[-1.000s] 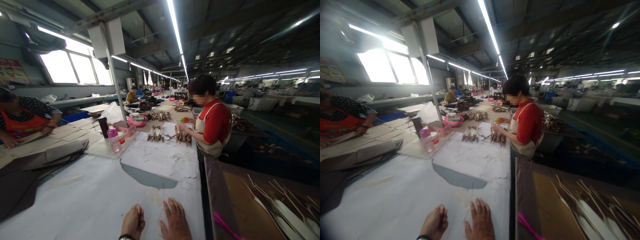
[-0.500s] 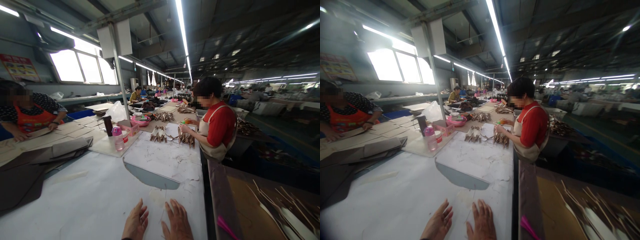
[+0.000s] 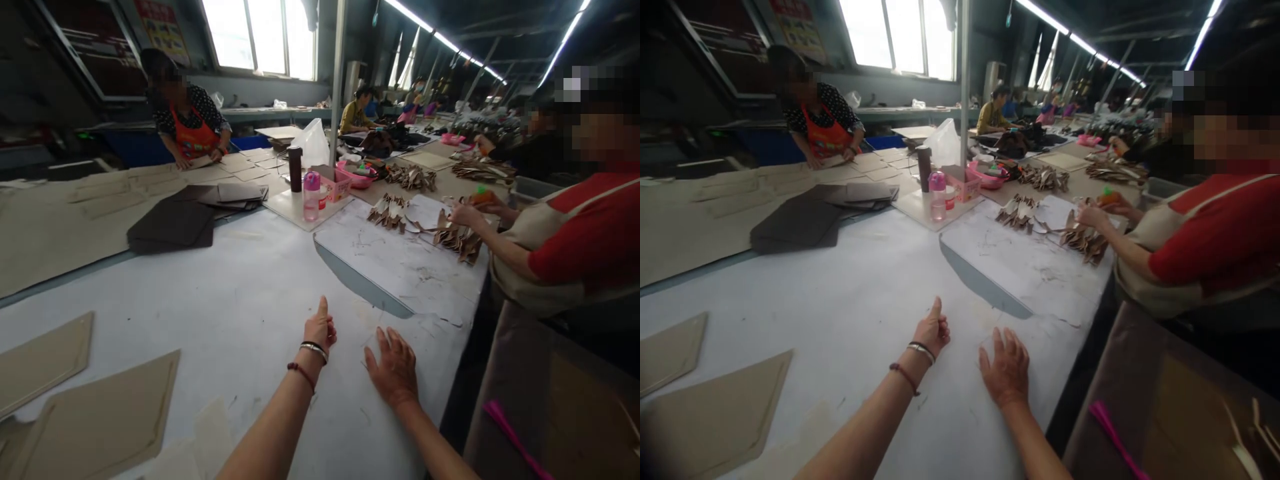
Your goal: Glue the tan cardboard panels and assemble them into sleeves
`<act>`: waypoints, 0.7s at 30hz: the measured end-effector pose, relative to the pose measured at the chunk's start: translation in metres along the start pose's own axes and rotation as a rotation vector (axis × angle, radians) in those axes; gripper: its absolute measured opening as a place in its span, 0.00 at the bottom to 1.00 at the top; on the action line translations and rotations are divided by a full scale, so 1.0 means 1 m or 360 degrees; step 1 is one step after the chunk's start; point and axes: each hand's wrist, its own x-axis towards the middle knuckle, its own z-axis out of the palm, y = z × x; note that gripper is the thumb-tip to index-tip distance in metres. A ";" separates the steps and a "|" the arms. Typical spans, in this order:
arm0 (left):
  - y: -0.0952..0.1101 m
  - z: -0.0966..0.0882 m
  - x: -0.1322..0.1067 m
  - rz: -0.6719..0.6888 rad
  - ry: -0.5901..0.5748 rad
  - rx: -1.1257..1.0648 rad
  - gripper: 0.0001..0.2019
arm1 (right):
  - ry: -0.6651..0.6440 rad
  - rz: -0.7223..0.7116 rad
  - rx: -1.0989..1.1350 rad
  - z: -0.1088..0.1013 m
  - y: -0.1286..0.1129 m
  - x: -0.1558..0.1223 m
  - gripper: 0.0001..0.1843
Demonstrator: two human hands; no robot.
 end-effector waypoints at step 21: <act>-0.014 -0.035 0.020 0.0344 0.0243 0.0869 0.32 | 0.0031 -0.0022 -0.0066 0.000 0.003 0.000 0.27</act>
